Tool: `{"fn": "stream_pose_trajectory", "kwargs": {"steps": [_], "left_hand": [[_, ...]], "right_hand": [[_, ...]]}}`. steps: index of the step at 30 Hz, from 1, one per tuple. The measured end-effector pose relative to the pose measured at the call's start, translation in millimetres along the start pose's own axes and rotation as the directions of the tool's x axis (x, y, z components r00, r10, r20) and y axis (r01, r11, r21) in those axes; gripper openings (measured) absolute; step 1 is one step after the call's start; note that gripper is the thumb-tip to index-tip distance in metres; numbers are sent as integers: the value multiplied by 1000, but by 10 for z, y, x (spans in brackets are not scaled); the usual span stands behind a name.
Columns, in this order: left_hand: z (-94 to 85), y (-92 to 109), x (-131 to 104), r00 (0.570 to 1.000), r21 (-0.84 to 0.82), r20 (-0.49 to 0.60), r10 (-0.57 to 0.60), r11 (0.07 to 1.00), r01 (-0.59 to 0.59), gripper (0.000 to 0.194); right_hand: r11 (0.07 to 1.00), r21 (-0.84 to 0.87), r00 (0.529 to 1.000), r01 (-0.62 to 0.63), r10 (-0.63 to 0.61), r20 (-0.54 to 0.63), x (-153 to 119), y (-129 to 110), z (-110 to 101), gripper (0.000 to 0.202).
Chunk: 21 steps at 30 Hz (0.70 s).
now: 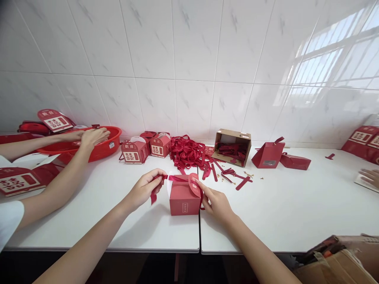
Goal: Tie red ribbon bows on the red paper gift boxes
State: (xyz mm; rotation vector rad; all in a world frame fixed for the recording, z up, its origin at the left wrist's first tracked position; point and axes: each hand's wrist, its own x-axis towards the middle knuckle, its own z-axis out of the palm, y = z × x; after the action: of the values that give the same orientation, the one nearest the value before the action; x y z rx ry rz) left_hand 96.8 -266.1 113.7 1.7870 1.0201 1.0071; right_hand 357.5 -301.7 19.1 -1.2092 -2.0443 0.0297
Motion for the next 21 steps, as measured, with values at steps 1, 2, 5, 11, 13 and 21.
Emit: {"fn": "stream_pose_trajectory", "kwargs": {"steps": [1, 2, 5, 11, 13, 21], "left_hand": [[31, 13, 5, 999, 33, 1, 36, 999, -36, 19], [67, 23, 10, 997, 73, 5, 79, 994, -79, 19], [176, 34, 15, 985, 186, 40, 168, 967, -172, 20], [244, -94, 46, 983, 258, -38, 179, 952, -163, 28], [210, -158, 57, 984, 267, -25, 175, 950, -162, 31], [63, -298, 17, 916, 500, -20, 400, 798, -338, 29]], "right_hand": [[999, 35, 999, 34, -33, -36, 8, -1, -21, 53], [994, 85, 996, 65, -59, -63, 19, -7, -45, 50], [954, 279, 992, 109, -87, -88, 51, -62, -119, 45], [908, 417, 992, -23, 72, -104, 74, -220, -88, 34], [901, 431, 984, -48, 117, -135, 81, -252, -57, 33], [973, 195, 961, 126, -70, -268, 135, -287, -145, 43]]}}
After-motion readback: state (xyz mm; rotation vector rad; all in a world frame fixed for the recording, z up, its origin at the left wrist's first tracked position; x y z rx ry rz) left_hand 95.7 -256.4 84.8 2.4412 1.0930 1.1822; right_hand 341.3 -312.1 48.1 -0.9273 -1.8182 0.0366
